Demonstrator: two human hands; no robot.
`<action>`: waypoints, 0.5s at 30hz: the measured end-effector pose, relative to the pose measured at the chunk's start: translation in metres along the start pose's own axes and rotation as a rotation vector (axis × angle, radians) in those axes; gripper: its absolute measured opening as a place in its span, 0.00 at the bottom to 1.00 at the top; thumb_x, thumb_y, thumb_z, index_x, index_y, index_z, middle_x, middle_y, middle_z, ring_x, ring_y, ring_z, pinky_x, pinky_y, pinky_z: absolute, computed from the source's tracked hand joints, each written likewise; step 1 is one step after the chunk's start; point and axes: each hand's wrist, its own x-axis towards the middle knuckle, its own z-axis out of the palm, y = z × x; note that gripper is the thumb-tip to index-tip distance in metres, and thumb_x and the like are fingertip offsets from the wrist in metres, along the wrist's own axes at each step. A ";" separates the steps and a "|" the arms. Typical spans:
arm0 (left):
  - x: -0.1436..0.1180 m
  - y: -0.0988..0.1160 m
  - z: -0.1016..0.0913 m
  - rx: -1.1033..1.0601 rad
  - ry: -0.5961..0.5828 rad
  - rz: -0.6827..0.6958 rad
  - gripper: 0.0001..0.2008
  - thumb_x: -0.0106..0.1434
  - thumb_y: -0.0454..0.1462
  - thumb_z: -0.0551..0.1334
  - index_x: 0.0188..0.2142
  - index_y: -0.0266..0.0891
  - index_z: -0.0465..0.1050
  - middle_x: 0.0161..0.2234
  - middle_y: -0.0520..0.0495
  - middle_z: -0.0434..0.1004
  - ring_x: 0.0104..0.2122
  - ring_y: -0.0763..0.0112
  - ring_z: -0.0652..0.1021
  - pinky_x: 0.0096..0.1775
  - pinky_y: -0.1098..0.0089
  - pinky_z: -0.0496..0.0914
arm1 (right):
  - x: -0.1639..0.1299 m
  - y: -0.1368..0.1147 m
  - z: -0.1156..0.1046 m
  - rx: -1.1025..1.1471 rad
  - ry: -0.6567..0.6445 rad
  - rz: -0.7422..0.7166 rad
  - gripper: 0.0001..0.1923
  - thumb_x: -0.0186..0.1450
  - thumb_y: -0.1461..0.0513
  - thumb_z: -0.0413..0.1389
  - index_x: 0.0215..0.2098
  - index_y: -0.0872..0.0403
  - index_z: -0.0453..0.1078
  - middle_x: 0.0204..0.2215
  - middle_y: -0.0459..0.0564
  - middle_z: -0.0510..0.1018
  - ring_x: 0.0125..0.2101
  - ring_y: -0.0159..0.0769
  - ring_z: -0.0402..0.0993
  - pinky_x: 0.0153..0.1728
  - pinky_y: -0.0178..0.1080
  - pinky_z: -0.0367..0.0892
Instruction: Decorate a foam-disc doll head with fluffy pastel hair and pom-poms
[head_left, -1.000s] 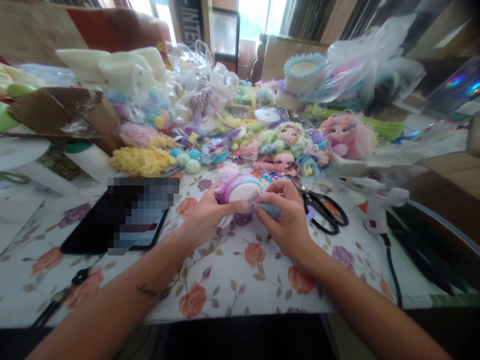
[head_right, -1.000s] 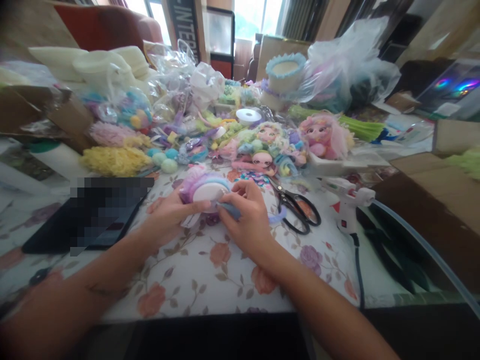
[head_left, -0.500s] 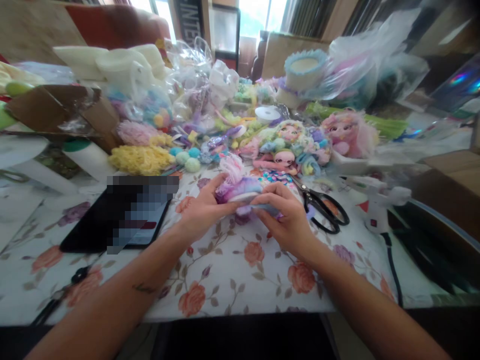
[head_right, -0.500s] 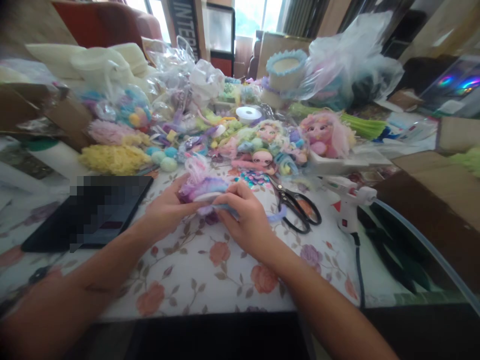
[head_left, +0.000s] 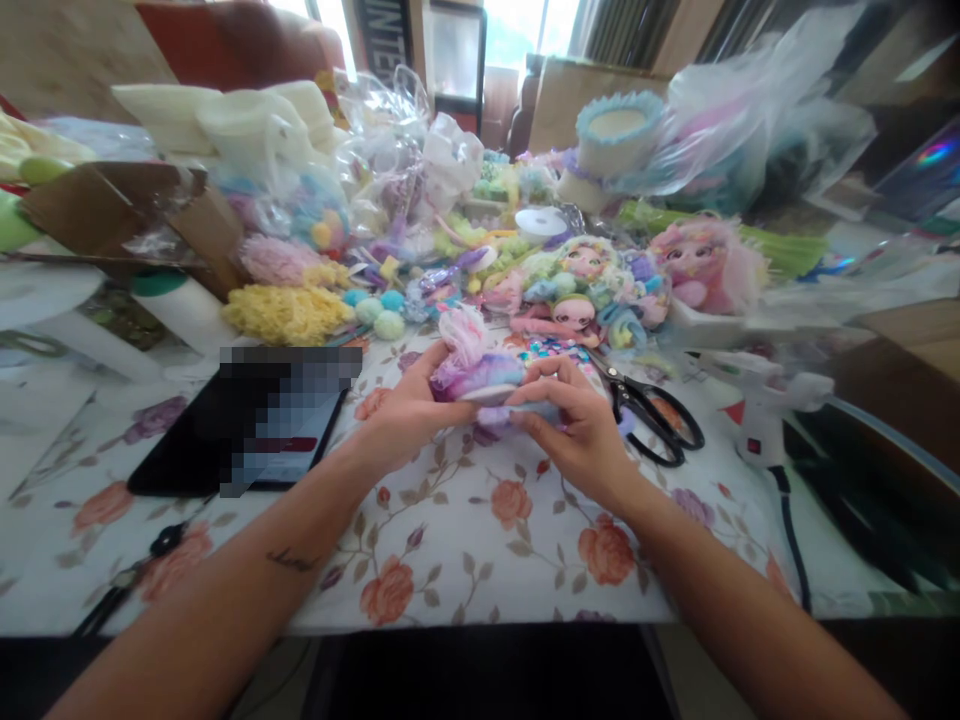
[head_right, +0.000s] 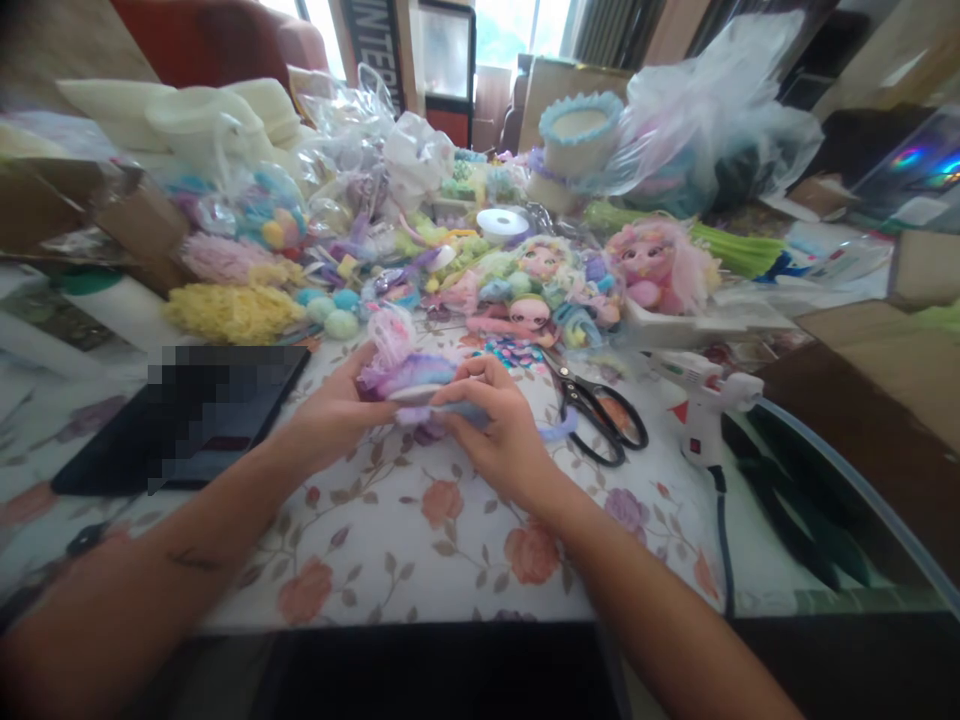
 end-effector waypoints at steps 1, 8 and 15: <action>0.000 0.001 0.000 0.007 -0.006 0.008 0.32 0.49 0.32 0.73 0.54 0.40 0.68 0.38 0.49 0.78 0.36 0.68 0.78 0.37 0.71 0.70 | 0.000 0.001 0.000 0.006 -0.001 0.016 0.06 0.64 0.68 0.61 0.36 0.51 0.76 0.38 0.49 0.68 0.41 0.37 0.69 0.46 0.43 0.67; 0.003 0.003 -0.002 0.194 -0.014 0.086 0.30 0.49 0.31 0.71 0.52 0.40 0.69 0.43 0.47 0.77 0.39 0.66 0.77 0.40 0.69 0.70 | 0.000 0.007 -0.001 -0.012 -0.023 0.036 0.05 0.64 0.67 0.61 0.36 0.51 0.76 0.39 0.49 0.68 0.42 0.38 0.69 0.46 0.44 0.67; -0.002 0.011 0.001 0.369 0.028 0.067 0.25 0.47 0.30 0.68 0.47 0.40 0.69 0.34 0.53 0.74 0.29 0.73 0.72 0.31 0.72 0.66 | -0.001 0.006 0.001 -0.028 -0.021 -0.019 0.06 0.64 0.68 0.61 0.37 0.51 0.75 0.37 0.48 0.68 0.41 0.37 0.69 0.46 0.42 0.67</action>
